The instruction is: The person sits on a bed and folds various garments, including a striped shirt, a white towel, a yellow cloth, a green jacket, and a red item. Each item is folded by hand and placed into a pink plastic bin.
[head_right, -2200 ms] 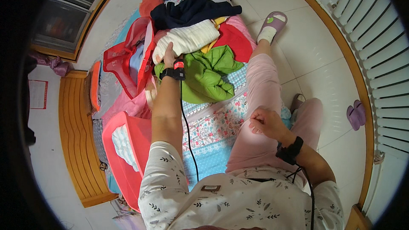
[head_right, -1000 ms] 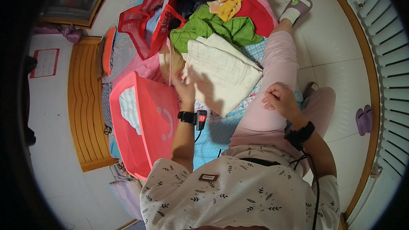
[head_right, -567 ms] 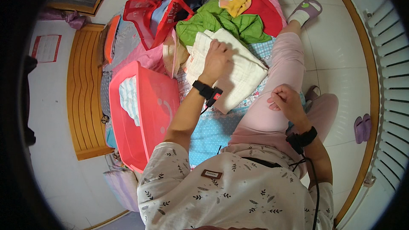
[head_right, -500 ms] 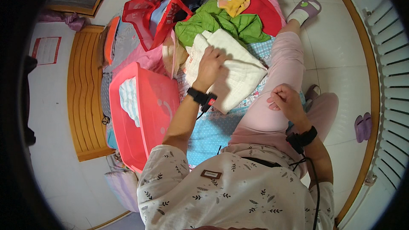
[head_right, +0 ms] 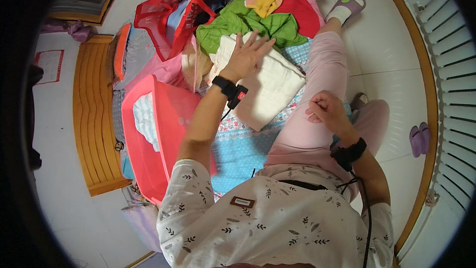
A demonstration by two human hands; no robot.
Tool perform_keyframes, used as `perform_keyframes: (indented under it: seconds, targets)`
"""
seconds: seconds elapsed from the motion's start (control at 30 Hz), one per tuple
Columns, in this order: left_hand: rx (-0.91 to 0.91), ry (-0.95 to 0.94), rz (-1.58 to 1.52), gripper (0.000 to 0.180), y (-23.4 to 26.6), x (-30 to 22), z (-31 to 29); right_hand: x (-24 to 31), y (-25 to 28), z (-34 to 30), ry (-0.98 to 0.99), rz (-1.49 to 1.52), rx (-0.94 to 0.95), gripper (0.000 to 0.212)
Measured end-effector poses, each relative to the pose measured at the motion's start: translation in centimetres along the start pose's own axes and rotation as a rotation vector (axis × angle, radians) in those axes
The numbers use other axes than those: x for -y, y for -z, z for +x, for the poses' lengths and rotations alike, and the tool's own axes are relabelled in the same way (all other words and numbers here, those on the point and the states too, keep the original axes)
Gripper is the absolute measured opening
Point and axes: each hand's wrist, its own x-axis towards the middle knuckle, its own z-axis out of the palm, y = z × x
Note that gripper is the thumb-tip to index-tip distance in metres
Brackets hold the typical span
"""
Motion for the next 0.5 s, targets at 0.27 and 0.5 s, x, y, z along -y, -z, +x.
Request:
perform_keyframes:
  seconds: [0.27,0.5]
  targets:
    - [-0.068,-0.049,-0.139,0.031,2.7,-1.5,-6.5,-0.6,0.2,-0.3,0.073,-0.001,-0.036,0.013]
    - [-0.057,0.108,-0.086,0.023,4.4,-0.1,-9.2,0.0,0.1,0.2,0.014,-0.045,-0.015,0.015]
